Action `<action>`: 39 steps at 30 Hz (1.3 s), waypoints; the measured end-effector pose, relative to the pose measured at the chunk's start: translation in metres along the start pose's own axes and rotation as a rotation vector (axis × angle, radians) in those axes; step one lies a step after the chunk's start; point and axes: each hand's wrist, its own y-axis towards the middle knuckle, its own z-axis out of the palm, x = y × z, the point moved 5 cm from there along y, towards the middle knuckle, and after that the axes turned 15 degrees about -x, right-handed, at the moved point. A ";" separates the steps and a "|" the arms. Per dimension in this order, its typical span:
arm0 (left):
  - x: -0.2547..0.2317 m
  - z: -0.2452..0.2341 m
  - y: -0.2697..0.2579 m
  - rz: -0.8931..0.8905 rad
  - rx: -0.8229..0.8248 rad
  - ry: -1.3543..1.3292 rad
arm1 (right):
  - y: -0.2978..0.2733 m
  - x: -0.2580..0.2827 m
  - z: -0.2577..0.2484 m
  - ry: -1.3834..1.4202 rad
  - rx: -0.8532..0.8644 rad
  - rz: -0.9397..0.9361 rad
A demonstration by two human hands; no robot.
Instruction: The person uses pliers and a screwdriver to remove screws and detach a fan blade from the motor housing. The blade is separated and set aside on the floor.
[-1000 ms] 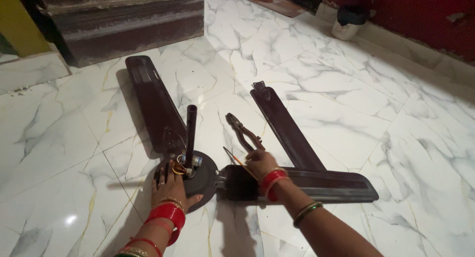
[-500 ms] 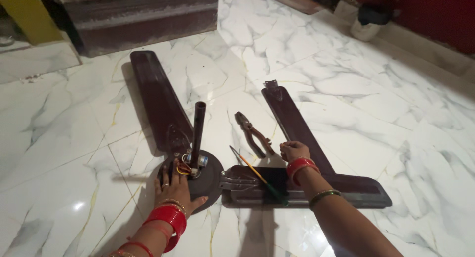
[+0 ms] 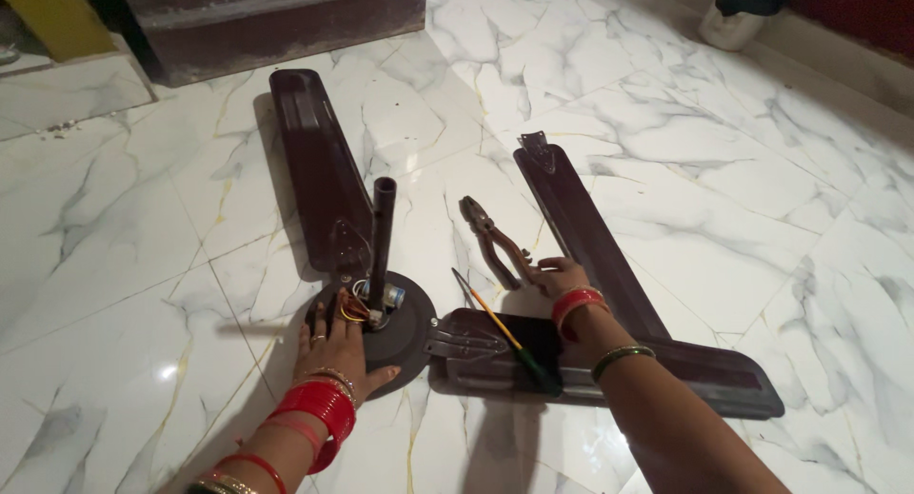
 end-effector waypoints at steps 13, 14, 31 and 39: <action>-0.001 0.015 0.005 -0.056 -0.015 -0.017 | -0.130 0.036 -0.009 -0.208 -0.195 -0.740; -0.001 0.017 0.004 -0.060 -0.028 -0.016 | -0.148 0.040 -0.005 -0.207 -0.145 -0.776; -0.004 0.016 -0.003 -0.068 -0.156 -0.041 | -0.181 0.033 0.002 -0.409 -0.168 -0.785; -0.002 0.017 0.001 -0.050 -0.107 -0.036 | -0.161 0.028 -0.010 -0.728 -0.020 -0.434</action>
